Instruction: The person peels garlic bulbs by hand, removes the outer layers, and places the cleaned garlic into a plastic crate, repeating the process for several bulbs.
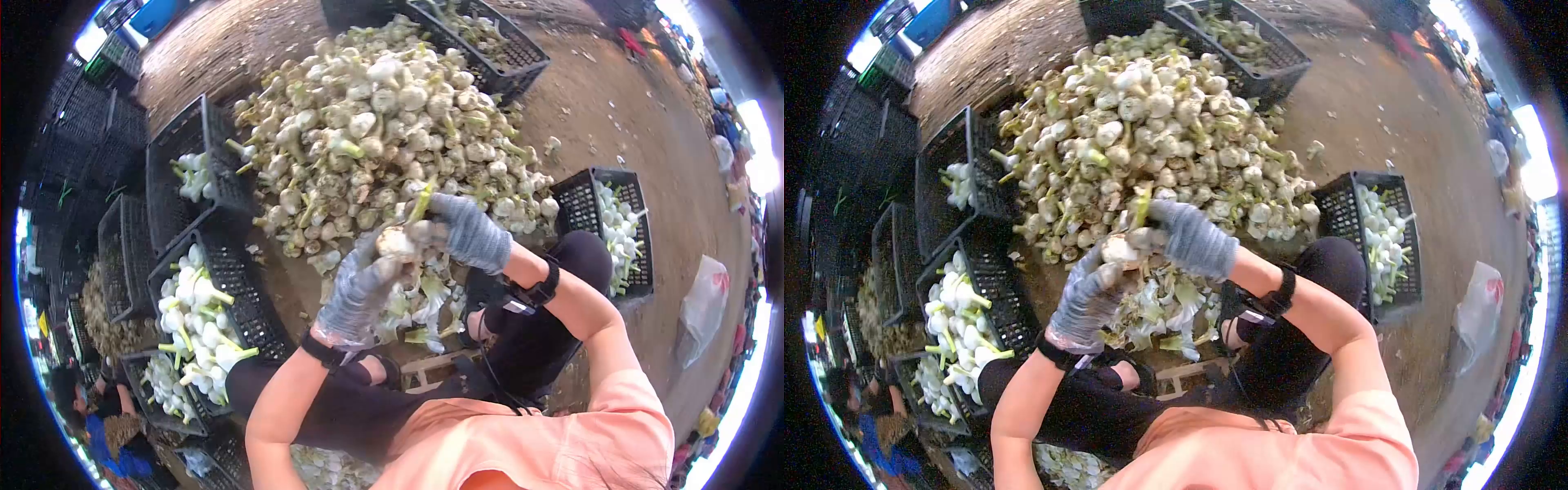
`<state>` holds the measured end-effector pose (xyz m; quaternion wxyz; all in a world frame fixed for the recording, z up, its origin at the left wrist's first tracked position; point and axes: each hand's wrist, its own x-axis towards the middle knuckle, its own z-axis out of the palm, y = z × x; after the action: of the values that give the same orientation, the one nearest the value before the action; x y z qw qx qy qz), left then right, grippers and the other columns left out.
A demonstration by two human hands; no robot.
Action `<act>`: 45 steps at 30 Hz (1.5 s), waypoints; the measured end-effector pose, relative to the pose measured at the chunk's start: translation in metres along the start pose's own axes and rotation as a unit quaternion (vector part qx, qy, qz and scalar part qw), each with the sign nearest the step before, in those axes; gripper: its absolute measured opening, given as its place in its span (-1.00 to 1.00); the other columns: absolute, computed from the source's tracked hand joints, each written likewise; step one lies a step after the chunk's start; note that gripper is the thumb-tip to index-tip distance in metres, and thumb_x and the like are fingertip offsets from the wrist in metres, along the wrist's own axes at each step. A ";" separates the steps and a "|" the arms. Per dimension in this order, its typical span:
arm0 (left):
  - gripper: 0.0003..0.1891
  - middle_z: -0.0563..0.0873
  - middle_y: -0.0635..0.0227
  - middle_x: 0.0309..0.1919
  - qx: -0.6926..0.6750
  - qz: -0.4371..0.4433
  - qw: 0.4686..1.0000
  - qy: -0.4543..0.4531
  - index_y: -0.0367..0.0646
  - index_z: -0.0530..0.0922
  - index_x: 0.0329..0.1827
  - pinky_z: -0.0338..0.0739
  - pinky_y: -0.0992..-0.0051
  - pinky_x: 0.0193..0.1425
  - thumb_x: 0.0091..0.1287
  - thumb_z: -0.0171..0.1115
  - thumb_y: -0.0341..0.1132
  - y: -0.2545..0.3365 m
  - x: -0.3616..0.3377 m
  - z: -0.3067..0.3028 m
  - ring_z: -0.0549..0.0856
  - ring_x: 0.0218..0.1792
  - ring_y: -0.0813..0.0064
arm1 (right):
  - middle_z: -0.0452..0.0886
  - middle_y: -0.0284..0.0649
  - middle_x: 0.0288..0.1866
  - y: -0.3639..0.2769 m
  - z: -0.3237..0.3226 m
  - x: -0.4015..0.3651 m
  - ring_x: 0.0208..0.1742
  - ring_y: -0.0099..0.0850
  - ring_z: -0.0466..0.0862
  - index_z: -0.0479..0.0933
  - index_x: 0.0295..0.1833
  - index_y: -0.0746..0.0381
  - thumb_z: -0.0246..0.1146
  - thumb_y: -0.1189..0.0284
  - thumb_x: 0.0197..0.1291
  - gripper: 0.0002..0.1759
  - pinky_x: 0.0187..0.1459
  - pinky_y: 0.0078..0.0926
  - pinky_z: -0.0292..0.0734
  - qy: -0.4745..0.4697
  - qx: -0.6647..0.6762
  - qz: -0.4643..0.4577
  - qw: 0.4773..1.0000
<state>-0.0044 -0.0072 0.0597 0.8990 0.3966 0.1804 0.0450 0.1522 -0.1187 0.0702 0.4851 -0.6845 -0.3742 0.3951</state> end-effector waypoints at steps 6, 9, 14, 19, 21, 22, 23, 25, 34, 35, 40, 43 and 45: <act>-0.52 0.51 0.21 0.05 -0.041 0.040 0.998 -0.011 -0.31 0.42 0.07 0.40 0.51 0.08 0.14 0.19 -0.19 -0.008 0.000 0.005 0.54 0.00 0.43 | 0.59 -0.15 -0.35 0.015 -0.003 0.001 -0.34 -0.51 0.54 0.50 -0.18 0.33 0.28 0.32 0.06 -0.69 -0.29 -0.47 0.47 0.034 -0.049 -0.175 0.983; -0.53 0.52 0.19 0.06 0.002 0.052 0.999 0.005 -0.30 0.37 0.14 0.39 0.37 0.17 0.24 0.13 -0.18 -0.008 -0.001 0.005 0.53 0.05 0.35 | 0.60 -0.17 -0.39 0.012 0.007 0.006 -0.37 -0.60 0.48 0.48 -0.18 0.36 0.32 0.23 0.02 -0.59 -0.31 -0.48 0.45 0.018 0.157 -0.009 0.987; -0.44 0.53 0.26 0.02 -0.011 0.012 1.000 0.016 -0.28 0.34 0.18 0.43 0.50 0.04 0.18 0.20 -0.13 -0.020 0.000 -0.011 0.54 -0.03 0.47 | 0.56 -0.08 -0.42 0.022 0.007 0.011 -0.36 -0.39 0.58 0.44 -0.19 0.34 0.25 0.19 0.08 -0.60 -0.29 -0.44 0.48 0.065 -0.058 -0.079 0.993; -0.57 0.56 0.25 -0.02 -0.048 0.008 0.999 0.014 -0.25 0.41 0.11 0.45 0.41 0.03 0.29 0.07 -0.13 -0.020 -0.001 -0.010 0.56 -0.06 0.41 | 0.57 0.00 -0.35 0.022 0.004 0.007 -0.31 -0.23 0.61 0.44 -0.16 0.37 0.29 0.24 0.05 -0.58 -0.29 -0.37 0.50 0.020 -0.015 -0.056 0.998; -0.58 0.57 0.29 -0.07 -0.029 0.020 0.999 0.011 -0.23 0.42 0.10 0.45 0.45 -0.03 0.30 0.06 -0.13 -0.016 -0.001 0.006 0.56 -0.14 0.44 | 0.56 0.01 -0.37 0.022 0.001 0.005 -0.33 -0.22 0.61 0.43 -0.18 0.37 0.28 0.24 0.06 -0.60 -0.30 -0.37 0.49 0.026 -0.027 -0.069 0.997; -0.57 0.57 0.30 -0.07 -0.029 0.022 0.999 0.038 -0.23 0.41 0.11 0.45 0.45 -0.04 0.30 0.06 -0.12 -0.015 -0.002 0.014 0.56 -0.14 0.44 | 0.55 0.02 -0.40 0.021 0.000 0.005 -0.35 -0.21 0.60 0.43 -0.21 0.37 0.27 0.24 0.07 -0.61 -0.31 -0.36 0.49 0.029 -0.041 -0.081 0.995; -0.56 0.57 0.31 -0.08 -0.029 0.024 0.997 0.065 -0.22 0.41 0.12 0.44 0.45 -0.04 0.30 0.06 -0.11 -0.014 -0.002 0.019 0.55 -0.15 0.44 | 0.54 0.02 -0.43 0.021 0.000 0.004 -0.37 -0.19 0.59 0.43 -0.23 0.37 0.26 0.24 0.07 -0.62 -0.32 -0.36 0.48 0.031 -0.054 -0.094 0.994; -0.53 0.54 0.29 -0.03 -0.016 0.021 0.999 0.038 -0.23 0.36 0.16 0.43 0.44 0.02 0.29 0.09 -0.13 -0.013 -0.001 0.008 0.54 -0.09 0.44 | 0.57 -0.06 -0.44 0.027 0.002 0.007 -0.39 -0.31 0.62 0.44 -0.23 0.37 0.27 0.25 0.07 -0.63 -0.38 -0.40 0.50 0.064 -0.112 -0.144 0.981; -0.45 0.45 0.30 0.04 0.278 0.209 0.929 0.127 -0.23 0.28 0.22 0.46 0.52 0.03 0.25 0.19 -0.14 -0.022 0.009 0.019 0.50 -0.04 0.52 | 0.58 -0.22 -0.47 0.032 0.015 0.006 -0.46 -0.58 0.48 0.50 -0.20 0.35 0.27 0.32 0.03 -0.68 -0.41 -0.51 0.48 0.030 0.130 0.031 0.991; -0.45 0.45 0.30 0.04 0.278 0.210 0.928 0.133 -0.23 0.28 0.22 0.46 0.52 0.03 0.25 0.19 -0.14 -0.021 0.010 0.016 0.50 -0.04 0.52 | 0.58 -0.20 -0.47 0.028 0.015 0.008 -0.44 -0.55 0.50 0.50 -0.20 0.35 0.28 0.32 0.01 -0.67 -0.39 -0.48 0.48 0.032 0.045 -0.010 0.998; -0.62 0.60 0.37 -0.27 -0.041 0.089 0.972 0.214 -0.28 0.46 0.00 0.48 0.57 -0.22 0.35 -0.02 -0.12 -0.025 0.019 -0.008 0.56 -0.33 0.57 | 0.58 -0.05 -0.37 0.029 0.025 -0.004 -0.35 -0.33 0.59 0.49 -0.25 0.34 0.32 0.35 -0.07 -0.69 -0.30 -0.40 0.47 0.091 -0.104 -0.117 0.983; -0.57 0.64 0.39 -0.42 -0.020 -0.060 0.948 0.313 -0.07 0.56 -0.22 0.56 0.55 -0.47 0.27 -0.06 0.10 -0.008 0.025 -0.001 0.63 -0.46 0.50 | 0.58 -0.05 -0.30 0.033 0.029 -0.004 -0.26 -0.28 0.60 0.52 -0.17 0.30 0.30 0.42 -0.03 -0.72 -0.22 -0.42 0.47 0.075 -0.064 -0.166 0.981; -0.55 0.55 0.38 -0.72 -0.060 -0.129 0.915 0.378 -0.07 0.52 -0.35 0.34 0.58 -0.81 0.26 -0.07 0.14 -0.014 0.038 -0.013 0.44 -0.85 0.55 | 0.59 -0.07 -0.29 0.034 0.029 -0.003 -0.26 -0.31 0.60 0.52 -0.11 0.30 0.28 0.47 -0.01 -0.71 -0.17 -0.44 0.48 0.043 -0.072 -0.163 0.983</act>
<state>0.0250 0.0007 0.0305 0.7838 0.2684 0.5534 0.0864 0.1296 -0.1196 0.0318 0.5078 -0.6641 -0.4871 0.2528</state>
